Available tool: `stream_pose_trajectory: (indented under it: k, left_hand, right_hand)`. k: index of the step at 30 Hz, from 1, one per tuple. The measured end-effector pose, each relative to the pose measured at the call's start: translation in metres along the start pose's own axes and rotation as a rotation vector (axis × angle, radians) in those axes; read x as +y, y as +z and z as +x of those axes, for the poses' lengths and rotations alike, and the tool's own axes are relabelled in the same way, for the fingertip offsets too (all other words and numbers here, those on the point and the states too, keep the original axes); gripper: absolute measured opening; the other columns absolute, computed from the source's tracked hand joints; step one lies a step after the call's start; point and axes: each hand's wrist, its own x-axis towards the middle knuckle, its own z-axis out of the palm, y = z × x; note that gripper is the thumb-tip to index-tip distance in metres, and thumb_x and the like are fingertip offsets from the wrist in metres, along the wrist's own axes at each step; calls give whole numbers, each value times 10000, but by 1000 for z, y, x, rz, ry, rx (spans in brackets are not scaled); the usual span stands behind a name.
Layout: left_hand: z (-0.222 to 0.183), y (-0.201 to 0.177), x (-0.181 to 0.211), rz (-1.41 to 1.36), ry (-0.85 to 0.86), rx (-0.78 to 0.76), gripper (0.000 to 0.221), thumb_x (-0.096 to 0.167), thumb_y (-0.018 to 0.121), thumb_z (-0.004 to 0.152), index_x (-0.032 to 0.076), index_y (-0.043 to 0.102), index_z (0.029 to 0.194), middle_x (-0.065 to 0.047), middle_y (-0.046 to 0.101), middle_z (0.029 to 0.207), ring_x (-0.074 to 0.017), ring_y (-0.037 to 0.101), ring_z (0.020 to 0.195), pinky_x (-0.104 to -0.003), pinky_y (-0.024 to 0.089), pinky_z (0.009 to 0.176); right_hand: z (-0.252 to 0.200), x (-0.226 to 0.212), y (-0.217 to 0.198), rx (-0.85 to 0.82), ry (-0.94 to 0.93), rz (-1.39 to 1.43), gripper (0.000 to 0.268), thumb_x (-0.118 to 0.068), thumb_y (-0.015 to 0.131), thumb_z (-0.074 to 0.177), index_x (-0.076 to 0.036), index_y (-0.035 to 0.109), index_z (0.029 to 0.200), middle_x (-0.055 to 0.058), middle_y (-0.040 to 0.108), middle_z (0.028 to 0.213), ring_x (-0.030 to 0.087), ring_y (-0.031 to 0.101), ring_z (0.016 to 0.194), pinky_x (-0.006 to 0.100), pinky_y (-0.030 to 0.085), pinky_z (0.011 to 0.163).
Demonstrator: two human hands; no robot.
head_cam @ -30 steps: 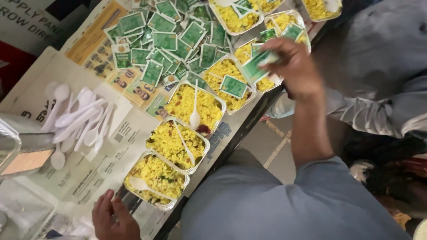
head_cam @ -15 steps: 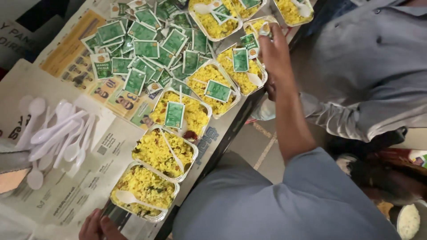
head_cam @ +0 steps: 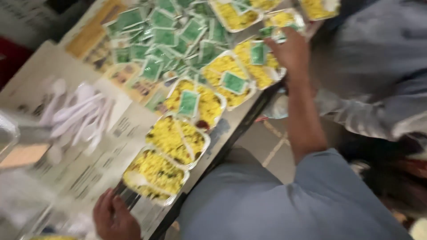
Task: The person places green condiment packets into aluminum trays filled with yellow rice and sets plastic spoons into the trays, working through the trays one at a time on a newspaper-covered table while another person fills trays from a large basin of rice.
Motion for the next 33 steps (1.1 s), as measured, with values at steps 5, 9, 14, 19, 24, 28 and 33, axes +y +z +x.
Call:
stream_pose_trajectory:
  k: [5, 9, 14, 19, 24, 28, 33]
  left_hand:
    - [13, -15, 44, -216, -288, 120, 178, -12, 646, 1044, -11, 706, 1211, -169, 689, 1243, -260, 682, 1043, -319, 565, 820]
    - [9, -13, 38, -171, -243, 147, 197, -16, 651, 1045, -3, 704, 1234, -154, 692, 1239, -276, 686, 1119, -318, 571, 880]
    - [4, -14, 41, -231, -275, 152, 198, -5, 660, 1029, 14, 705, 1220, -151, 700, 1222, -232, 669, 1048, -310, 534, 861]
    - [-5, -19, 48, -238, -292, 162, 193, -1, 665, 1011, 9, 703, 1200, -145, 706, 1216, -223, 662, 1039, -299, 531, 824]
    - [-34, -33, 31, -206, -363, 252, 178, -2, 645, 1011, -4, 706, 1178, -142, 710, 1172, -213, 661, 948, -278, 517, 755]
    - [-86, -29, -10, -228, -582, 476, 104, 41, 622, 1085, 8, 717, 1113, -100, 676, 971, -141, 605, 769, -256, 492, 694]
    - [-105, -42, -27, -578, -782, 832, 108, 113, 656, 1144, 7, 635, 1142, -97, 685, 919, -102, 550, 702, -254, 469, 626]
  right_hand:
    - [24, 93, 47, 328, -421, -195, 518, -265, 903, 865, 51, 668, 1203, 254, 730, 1141, 424, 709, 1023, 454, 561, 874]
    - [-8, 9, -6, 194, -244, 145, 322, -122, 810, 918, 51, 727, 1178, 211, 756, 1122, 382, 739, 1040, 450, 561, 932]
    - [-107, -160, -43, -194, 308, 789, 316, -73, 747, 893, -63, 635, 1188, 84, 767, 1032, 98, 701, 819, 233, 521, 656]
    - [-156, -200, 24, -629, -26, 543, 366, -341, 786, 898, -59, 742, 1127, 91, 745, 911, 192, 637, 726, 315, 501, 613]
    - [-175, -255, 4, -424, -546, 307, 528, -457, 820, 907, -92, 676, 1259, 129, 709, 996, 320, 687, 829, 406, 539, 702]
    - [-197, -295, 13, -572, -811, 242, 638, -490, 825, 844, -132, 641, 1338, 117, 663, 1053, 336, 648, 955, 441, 526, 822]
    - [-214, -329, 42, -650, -1116, 107, 855, -546, 824, 709, -131, 578, 1414, 163, 624, 1204, 388, 546, 1192, 515, 414, 995]
